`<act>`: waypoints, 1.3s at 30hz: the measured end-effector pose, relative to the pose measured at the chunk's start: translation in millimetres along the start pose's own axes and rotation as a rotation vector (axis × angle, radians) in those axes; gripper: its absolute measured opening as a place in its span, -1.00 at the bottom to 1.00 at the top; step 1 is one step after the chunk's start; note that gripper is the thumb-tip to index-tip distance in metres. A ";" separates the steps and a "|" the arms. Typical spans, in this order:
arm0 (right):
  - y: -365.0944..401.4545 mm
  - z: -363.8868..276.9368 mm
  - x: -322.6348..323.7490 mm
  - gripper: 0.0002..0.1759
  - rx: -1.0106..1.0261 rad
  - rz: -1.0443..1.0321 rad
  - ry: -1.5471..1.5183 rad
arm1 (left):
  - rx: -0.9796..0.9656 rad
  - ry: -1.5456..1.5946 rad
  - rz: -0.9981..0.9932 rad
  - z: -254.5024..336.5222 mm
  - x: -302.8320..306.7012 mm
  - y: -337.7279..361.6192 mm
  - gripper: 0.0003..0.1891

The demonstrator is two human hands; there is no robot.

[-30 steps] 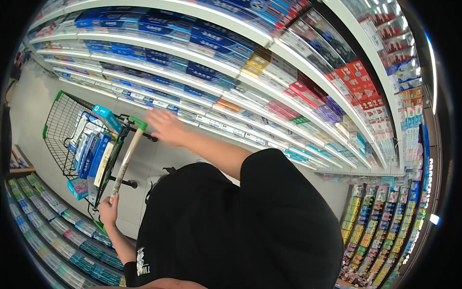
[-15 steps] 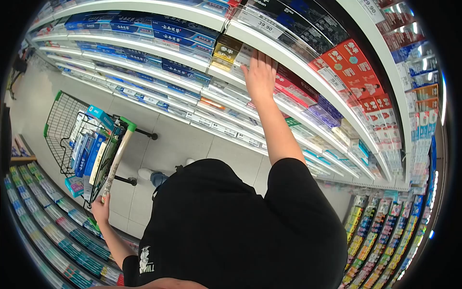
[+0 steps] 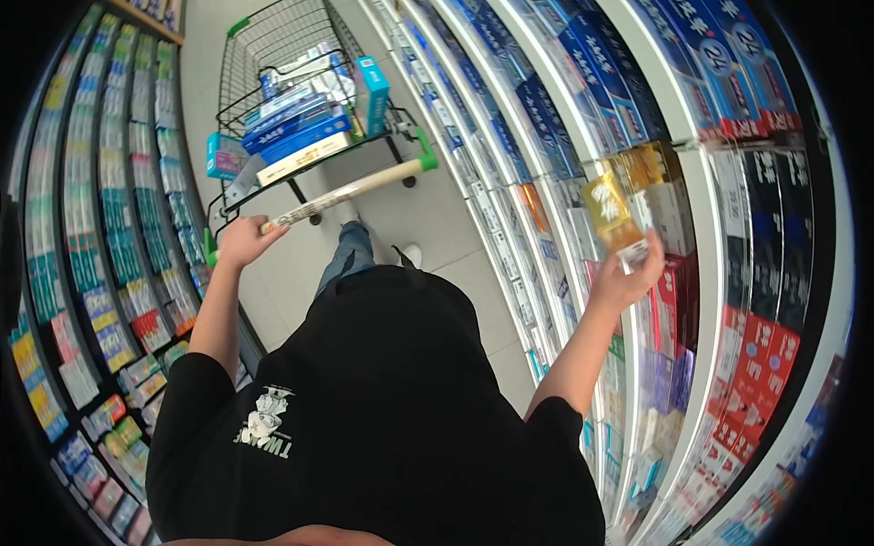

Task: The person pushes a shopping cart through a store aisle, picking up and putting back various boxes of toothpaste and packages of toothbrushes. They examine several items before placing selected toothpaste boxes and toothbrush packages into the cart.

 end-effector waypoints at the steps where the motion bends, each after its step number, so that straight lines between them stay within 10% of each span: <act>1: 10.1 -12.7 -4.5 -0.33 -0.067 -0.094 -0.044 | -0.005 -0.001 -0.006 3.7 -2.2 3.8 -0.25; 4: 37.2 -95.9 -34.0 -0.25 -0.126 -0.154 -0.599 | -0.016 -0.002 0.029 15.8 -7.8 18.7 -0.24; 9: 49.3 -217.2 -96.0 -0.31 -0.669 -0.862 -1.004 | -0.014 0.029 0.002 32.0 -20.4 41.0 -0.24; 17: 71.7 -292.3 -198.8 -0.34 0.261 -0.892 -0.455 | -0.050 0.039 0.028 50.1 -36.7 71.2 -0.21; 23: 116.2 -302.3 -238.7 -0.56 0.372 -1.082 -0.088 | -0.056 0.043 0.049 55.9 -44.4 85.4 -0.24; 31: 128.2 -272.5 -217.9 -0.72 0.270 -0.884 -0.351 | -0.114 0.007 0.068 56.1 -54.3 89.4 -0.31; 34: 103.9 -252.9 -168.2 -0.48 0.176 -0.847 -0.491 | -0.119 0.009 0.071 58.5 -56.2 88.7 -0.32; 39: 64.0 -160.7 -79.1 -0.56 0.243 -0.340 -0.545 | -0.074 0.073 -0.023 71.7 -45.3 84.5 -0.35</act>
Point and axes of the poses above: each hand's wrist, its own y-axis away from the middle knuckle, its own x-axis out of the back of the hand, z = x × y, the point moved 2 cm from there along -y, towards the middle knuckle, and after that the axes turned 9 degrees about z, right-handed, at the moved point
